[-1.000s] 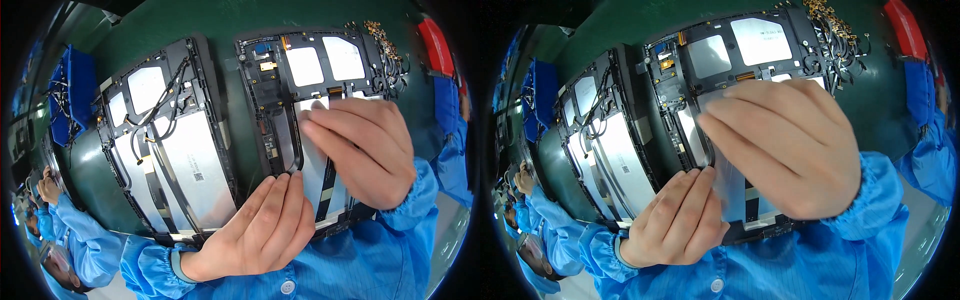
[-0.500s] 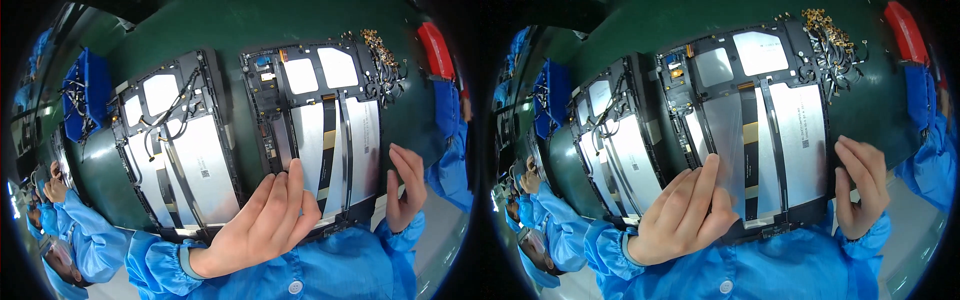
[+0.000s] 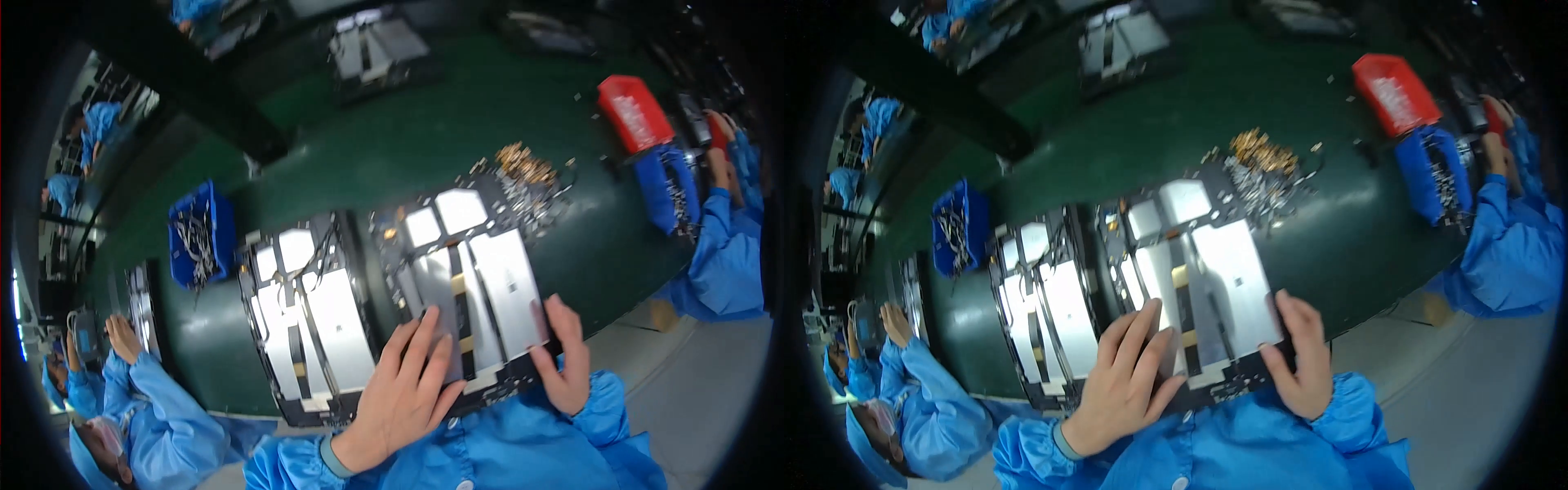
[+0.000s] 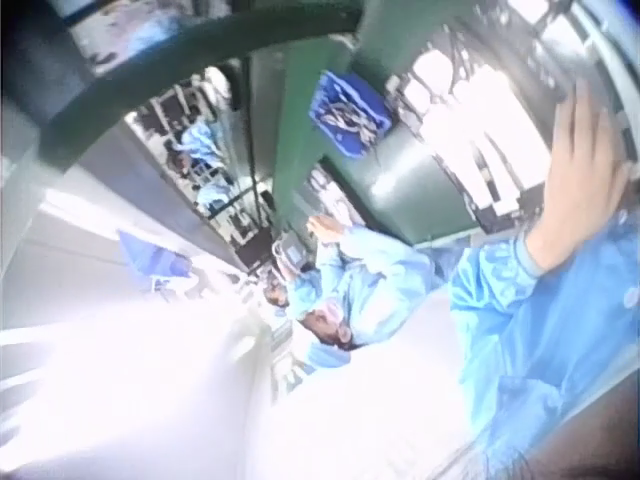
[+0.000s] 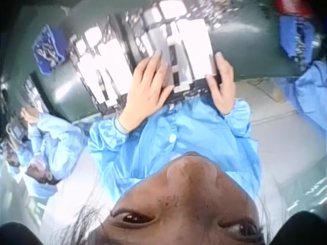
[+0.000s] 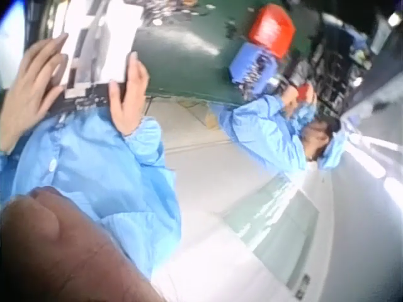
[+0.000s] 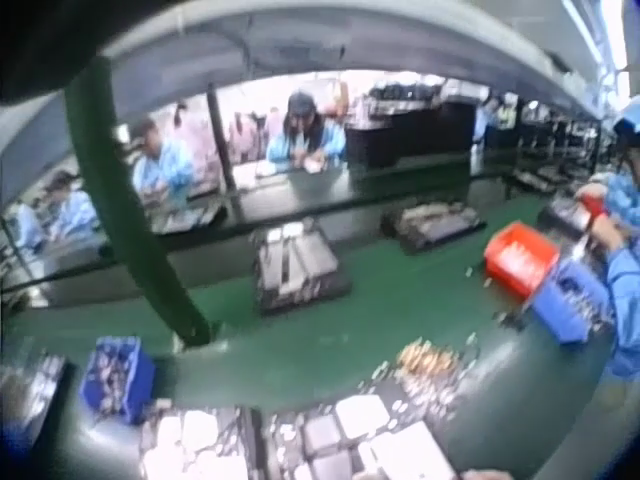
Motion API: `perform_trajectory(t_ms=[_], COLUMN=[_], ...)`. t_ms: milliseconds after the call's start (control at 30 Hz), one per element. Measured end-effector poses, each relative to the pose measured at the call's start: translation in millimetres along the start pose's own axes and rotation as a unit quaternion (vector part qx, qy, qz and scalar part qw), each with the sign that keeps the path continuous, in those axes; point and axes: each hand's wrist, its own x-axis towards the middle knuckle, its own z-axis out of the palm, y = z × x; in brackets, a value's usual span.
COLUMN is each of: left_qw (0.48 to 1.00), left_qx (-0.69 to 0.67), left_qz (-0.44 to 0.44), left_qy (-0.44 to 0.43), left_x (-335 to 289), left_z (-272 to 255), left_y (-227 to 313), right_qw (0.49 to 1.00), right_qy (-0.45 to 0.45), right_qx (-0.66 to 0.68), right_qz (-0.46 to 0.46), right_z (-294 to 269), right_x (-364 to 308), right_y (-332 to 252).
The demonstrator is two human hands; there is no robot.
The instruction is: The person assembles internal electronics components, a battery, and ribbon cables onto a tablet chassis by hand, taking the components from a bin and attaching them to the chassis.
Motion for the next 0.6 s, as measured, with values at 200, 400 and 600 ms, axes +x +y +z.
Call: perform_trajectory(t_ms=[200,400,600], left_qw=[0.905,0.739,0.832], left_qx=[-0.37,-0.612,-0.516], left_qz=[-0.16,-0.203,-0.141], left_qy=[0.133,0.196,0.147], left_x=[-17,-3,36], left_z=[10,-16,-64], left_y=[19,32,48], right_qw=[1.0,0.951,0.922], right_qy=[-0.009,0.089,0.221], right_qx=[0.016,0.296,0.307], right_qz=[-0.008,-0.014,-0.089], right_z=[-6,-20,-56], right_x=[-8,-9,-32], right_y=[-11,-26,-24])
